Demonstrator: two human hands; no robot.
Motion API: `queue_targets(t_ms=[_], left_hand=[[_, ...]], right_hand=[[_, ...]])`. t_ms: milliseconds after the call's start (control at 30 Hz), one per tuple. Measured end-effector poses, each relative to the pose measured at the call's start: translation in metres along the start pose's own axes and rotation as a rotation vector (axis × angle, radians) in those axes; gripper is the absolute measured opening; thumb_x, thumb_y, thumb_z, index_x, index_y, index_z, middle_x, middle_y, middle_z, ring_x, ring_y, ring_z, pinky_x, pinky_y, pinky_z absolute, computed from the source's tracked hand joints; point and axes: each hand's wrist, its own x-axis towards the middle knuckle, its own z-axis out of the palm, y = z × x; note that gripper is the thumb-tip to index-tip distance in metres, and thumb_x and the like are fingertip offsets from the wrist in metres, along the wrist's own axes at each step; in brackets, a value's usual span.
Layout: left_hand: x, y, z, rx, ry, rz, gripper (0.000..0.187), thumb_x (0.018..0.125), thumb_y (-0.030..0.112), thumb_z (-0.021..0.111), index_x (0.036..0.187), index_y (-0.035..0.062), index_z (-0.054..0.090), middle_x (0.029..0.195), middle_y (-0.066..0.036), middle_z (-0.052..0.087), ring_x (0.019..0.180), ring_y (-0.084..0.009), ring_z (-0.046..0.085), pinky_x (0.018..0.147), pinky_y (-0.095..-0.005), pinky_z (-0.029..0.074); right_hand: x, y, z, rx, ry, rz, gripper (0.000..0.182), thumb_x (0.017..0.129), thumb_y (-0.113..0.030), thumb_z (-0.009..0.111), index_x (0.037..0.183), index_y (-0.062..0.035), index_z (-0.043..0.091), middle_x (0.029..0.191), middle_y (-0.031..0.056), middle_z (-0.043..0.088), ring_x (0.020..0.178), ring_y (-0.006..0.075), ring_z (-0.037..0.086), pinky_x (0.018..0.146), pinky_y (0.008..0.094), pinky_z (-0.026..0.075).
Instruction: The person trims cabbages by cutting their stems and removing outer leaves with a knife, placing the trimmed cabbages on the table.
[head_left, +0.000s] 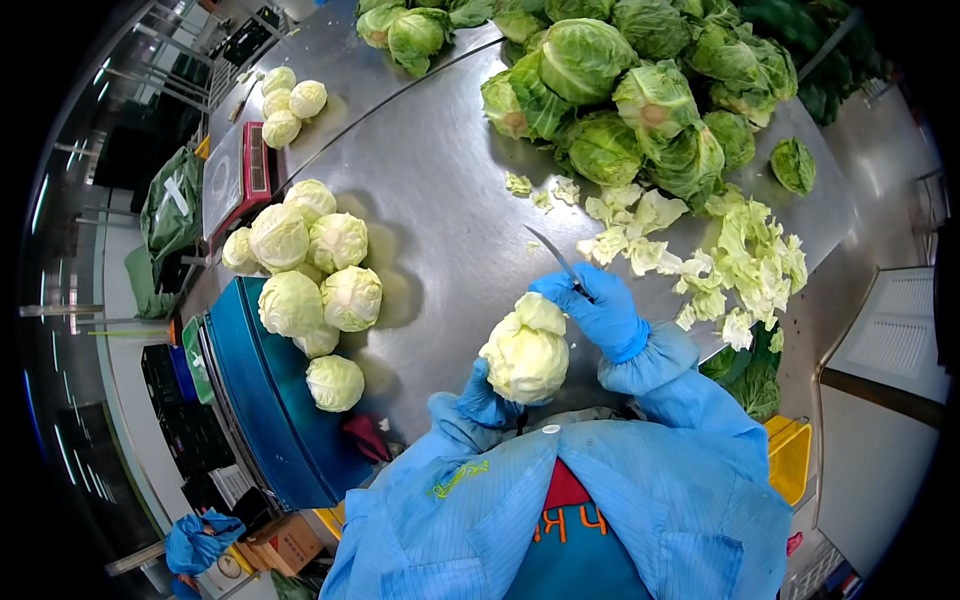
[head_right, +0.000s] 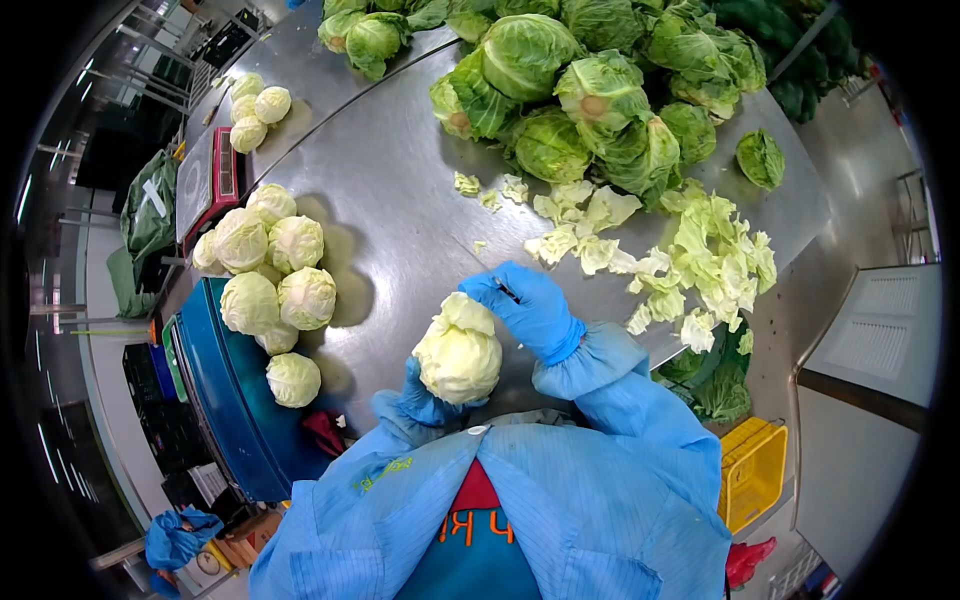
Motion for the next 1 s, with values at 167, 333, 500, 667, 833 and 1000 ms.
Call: queue_targets(t_ms=[167,333,500,667,833,1000], left_hand=[[0.003,-0.009,0.017,-0.172,0.028,0.013,0.085,0.083,0.057,0.066,0.149,0.0196,0.028,0.149,-0.014,0.035,0.135,-0.038,0.037,0.102,-0.0636,0.04],[0.004,0.001,0.01,-0.121,0.17,0.048,0.081,0.084,0.053,0.067,0.148,0.0204,0.03,0.149,-0.015,0.036,0.133,-0.0384,0.04,0.1,-0.0651,0.041],[0.02,0.01,0.004,0.6,0.254,0.253,0.087,0.078,0.031,0.079,0.145,0.0063,0.03,0.146,-0.014,0.038,0.128,-0.0339,0.046,0.102,-0.0511,0.045],[0.037,0.008,0.024,1.177,0.265,0.384,0.099,0.062,0.021,0.091,0.139,-0.0018,0.034,0.139,-0.015,0.043,0.123,-0.0295,0.05,0.104,-0.0386,0.044],[0.042,-0.019,0.01,1.677,0.48,0.649,0.101,0.055,0.029,0.094,0.133,-0.0033,0.039,0.131,-0.019,0.046,0.119,-0.0298,0.05,0.101,-0.0411,0.043],[0.052,-0.019,0.033,2.084,0.327,0.603,0.107,0.053,0.032,0.093,0.137,-0.0026,0.036,0.131,-0.023,0.045,0.121,-0.0361,0.046,0.101,-0.0452,0.04]], right_hand=[[0.002,0.016,-0.012,-0.084,0.152,0.125,0.036,0.085,-0.02,0.075,0.116,-0.0064,0.063,0.089,0.0006,0.06,0.077,0.008,0.055,0.067,0.0233,0.047],[-0.02,0.077,-0.019,0.188,0.094,0.303,0.047,0.092,-0.014,0.061,0.137,-0.0086,0.048,0.117,0.0036,0.056,0.09,0.0109,0.055,0.068,0.0227,0.052],[-0.029,0.14,-0.029,0.321,0.262,0.162,0.055,0.095,-0.017,0.057,0.146,-0.0095,0.038,0.144,0.0077,0.044,0.114,0.019,0.053,0.083,0.0311,0.052],[-0.055,0.116,-0.099,0.413,0.81,0.034,0.056,0.09,-0.005,0.058,0.144,-0.0045,0.041,0.142,0.008,0.047,0.118,0.0202,0.052,0.095,0.0283,0.046],[-0.12,0.135,-0.183,0.363,1.047,-0.025,0.054,0.09,-0.004,0.056,0.141,0.0041,0.039,0.139,0.0123,0.049,0.113,0.0217,0.056,0.092,0.028,0.049],[-0.154,0.092,-0.166,-0.063,1.196,0.099,0.05,0.095,-0.013,0.053,0.143,-0.0057,0.042,0.131,0.01,0.055,0.097,0.0163,0.06,0.07,0.0251,0.05]])
